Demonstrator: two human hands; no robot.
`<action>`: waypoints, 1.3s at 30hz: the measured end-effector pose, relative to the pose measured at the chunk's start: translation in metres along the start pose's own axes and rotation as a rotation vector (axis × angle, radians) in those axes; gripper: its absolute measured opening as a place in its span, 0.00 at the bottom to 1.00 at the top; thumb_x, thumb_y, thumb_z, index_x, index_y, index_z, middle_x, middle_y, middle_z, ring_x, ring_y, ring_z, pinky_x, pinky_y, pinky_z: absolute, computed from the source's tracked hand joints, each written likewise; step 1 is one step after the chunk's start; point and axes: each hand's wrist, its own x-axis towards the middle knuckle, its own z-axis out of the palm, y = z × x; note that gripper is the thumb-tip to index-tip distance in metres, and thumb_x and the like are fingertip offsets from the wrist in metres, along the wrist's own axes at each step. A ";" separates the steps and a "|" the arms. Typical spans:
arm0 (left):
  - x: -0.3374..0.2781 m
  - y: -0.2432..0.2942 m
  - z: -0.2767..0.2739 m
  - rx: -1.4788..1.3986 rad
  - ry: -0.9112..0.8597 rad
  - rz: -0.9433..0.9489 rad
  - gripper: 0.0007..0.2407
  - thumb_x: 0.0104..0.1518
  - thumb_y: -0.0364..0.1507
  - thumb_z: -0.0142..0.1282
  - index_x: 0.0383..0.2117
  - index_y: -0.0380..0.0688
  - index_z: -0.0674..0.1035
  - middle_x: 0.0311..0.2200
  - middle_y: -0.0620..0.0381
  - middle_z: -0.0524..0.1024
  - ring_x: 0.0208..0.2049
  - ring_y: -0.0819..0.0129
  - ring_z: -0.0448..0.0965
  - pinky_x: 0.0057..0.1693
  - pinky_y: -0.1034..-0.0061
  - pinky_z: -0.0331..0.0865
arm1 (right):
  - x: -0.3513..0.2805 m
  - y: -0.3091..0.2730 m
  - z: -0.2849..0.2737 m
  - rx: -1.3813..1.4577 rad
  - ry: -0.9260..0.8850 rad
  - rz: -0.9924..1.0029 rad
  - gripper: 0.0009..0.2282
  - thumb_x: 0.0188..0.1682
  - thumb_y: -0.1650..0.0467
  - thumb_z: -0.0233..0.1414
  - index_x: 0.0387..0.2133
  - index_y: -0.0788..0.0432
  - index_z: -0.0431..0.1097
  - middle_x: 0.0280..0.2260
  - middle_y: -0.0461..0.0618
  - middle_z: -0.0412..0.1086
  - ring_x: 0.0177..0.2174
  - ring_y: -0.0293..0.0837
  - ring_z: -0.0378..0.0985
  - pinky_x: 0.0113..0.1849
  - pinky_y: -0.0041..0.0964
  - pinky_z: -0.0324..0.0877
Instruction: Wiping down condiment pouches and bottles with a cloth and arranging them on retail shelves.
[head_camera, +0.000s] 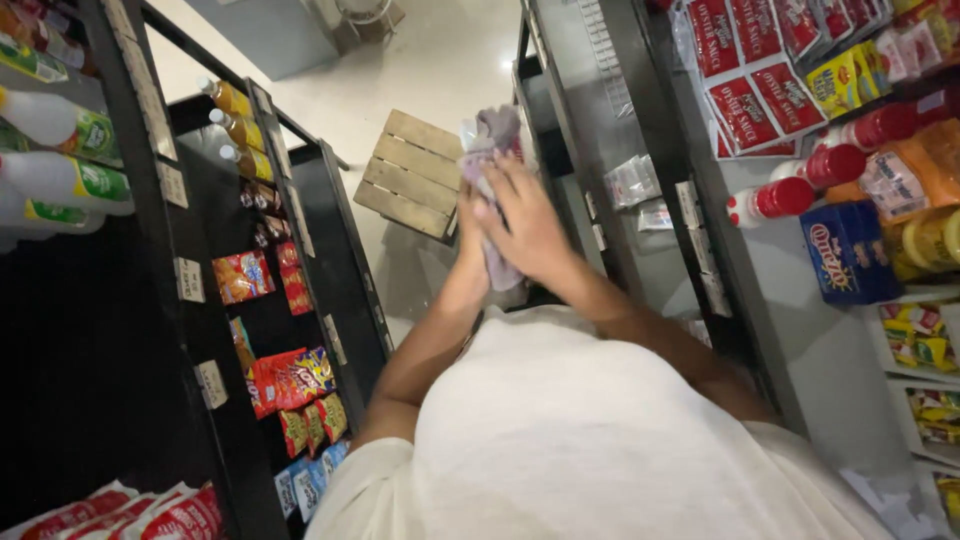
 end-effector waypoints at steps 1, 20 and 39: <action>-0.007 0.005 0.006 0.002 0.009 -0.003 0.17 0.63 0.30 0.49 0.57 0.38 0.72 0.51 0.50 0.73 0.49 0.65 0.71 0.56 0.72 0.65 | 0.007 0.020 0.006 0.006 -0.007 0.001 0.22 0.58 0.62 0.49 0.59 0.66 0.64 0.58 0.70 0.63 0.60 0.70 0.63 0.60 0.58 0.59; -0.022 0.075 0.069 0.299 0.290 -0.043 0.18 0.72 0.36 0.41 0.63 0.42 0.72 0.62 0.38 0.69 0.67 0.48 0.64 0.71 0.56 0.55 | 0.034 0.135 0.049 -0.096 -0.010 0.066 0.20 0.55 0.64 0.54 0.51 0.70 0.67 0.41 0.71 0.70 0.44 0.70 0.75 0.46 0.59 0.71; 0.005 0.053 0.043 -0.185 0.175 -0.123 0.09 0.65 0.29 0.48 0.44 0.38 0.77 0.32 0.53 0.77 0.28 0.74 0.73 0.36 0.79 0.70 | 0.035 0.057 -0.029 0.081 0.171 0.172 0.18 0.49 0.74 0.60 0.50 0.68 0.65 0.33 0.60 0.73 0.26 0.50 0.75 0.26 0.41 0.71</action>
